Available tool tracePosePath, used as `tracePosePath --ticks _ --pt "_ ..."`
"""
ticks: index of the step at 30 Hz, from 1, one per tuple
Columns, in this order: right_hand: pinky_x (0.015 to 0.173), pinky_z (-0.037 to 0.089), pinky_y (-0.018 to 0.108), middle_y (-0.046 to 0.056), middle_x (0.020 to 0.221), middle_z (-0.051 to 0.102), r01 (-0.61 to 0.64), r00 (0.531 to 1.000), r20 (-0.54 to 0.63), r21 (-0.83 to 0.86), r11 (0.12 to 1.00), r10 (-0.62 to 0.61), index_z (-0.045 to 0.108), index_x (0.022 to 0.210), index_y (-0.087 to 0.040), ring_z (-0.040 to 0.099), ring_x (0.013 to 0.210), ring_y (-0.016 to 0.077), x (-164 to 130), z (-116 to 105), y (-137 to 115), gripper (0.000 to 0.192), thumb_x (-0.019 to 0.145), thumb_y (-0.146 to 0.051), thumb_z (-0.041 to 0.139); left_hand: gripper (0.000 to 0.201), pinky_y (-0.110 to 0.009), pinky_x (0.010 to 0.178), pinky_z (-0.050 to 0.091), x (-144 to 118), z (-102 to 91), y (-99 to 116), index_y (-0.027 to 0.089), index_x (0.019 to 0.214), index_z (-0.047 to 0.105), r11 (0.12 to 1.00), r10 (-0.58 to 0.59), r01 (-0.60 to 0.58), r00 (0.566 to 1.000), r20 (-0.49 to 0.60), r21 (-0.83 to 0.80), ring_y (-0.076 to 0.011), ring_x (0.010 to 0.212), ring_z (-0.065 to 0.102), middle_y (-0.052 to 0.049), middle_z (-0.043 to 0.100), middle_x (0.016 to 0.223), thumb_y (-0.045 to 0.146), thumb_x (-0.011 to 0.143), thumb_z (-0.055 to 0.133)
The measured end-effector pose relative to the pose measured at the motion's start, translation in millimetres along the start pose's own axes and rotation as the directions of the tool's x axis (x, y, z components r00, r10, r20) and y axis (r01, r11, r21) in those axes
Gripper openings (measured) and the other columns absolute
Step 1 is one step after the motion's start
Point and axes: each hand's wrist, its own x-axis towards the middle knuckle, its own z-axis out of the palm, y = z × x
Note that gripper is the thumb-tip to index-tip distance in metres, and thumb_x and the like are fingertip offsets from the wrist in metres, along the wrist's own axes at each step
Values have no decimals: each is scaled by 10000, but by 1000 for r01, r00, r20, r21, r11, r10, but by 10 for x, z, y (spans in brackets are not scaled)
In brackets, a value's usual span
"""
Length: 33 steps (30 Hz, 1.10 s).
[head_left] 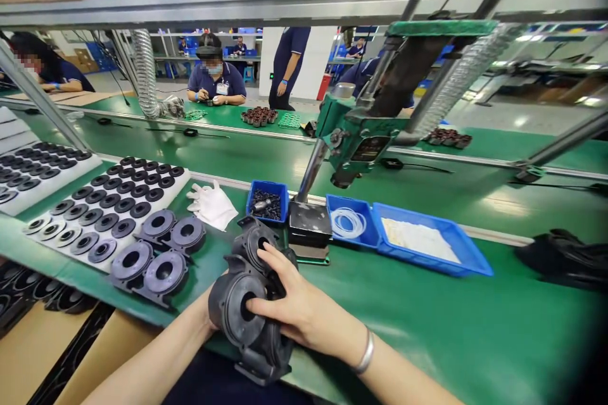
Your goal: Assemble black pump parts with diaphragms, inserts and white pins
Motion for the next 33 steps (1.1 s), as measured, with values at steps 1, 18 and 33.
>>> tracePosePath --ticks 1,18,33 --pt "1204 265 519 29 1649 -133 -6 1000 25 19 1000 6 596 1309 -301 5 1531 356 22 -2 20 551 818 -53 613 339 -381 824 544 -18 11 13 162 765 701 998 -31 31 1000 0 -57 -221 749 671 -41 686 670 499 748 673" --pt "1031 495 519 94 1644 173 -47 912 406 -28 999 54 554 1352 -314 202 1483 403 456 -166 147 712 700 -66 693 415 -407 1083 480 -640 -522 133 330 1357 508 592 555 -244 814 -170 768 -249 1289 526 -84 444 1460 326 942 490" --pt "1138 414 532 250 1550 298 -377 909 75 -276 884 411 366 1481 -50 316 1439 382 -266 124 -209 827 682 -21 578 452 -447 1102 447 131 -320 641 150 1176 599 -165 204 -353 901 382 921 -334 1417 378 -139 634 1221 -43 779 505"
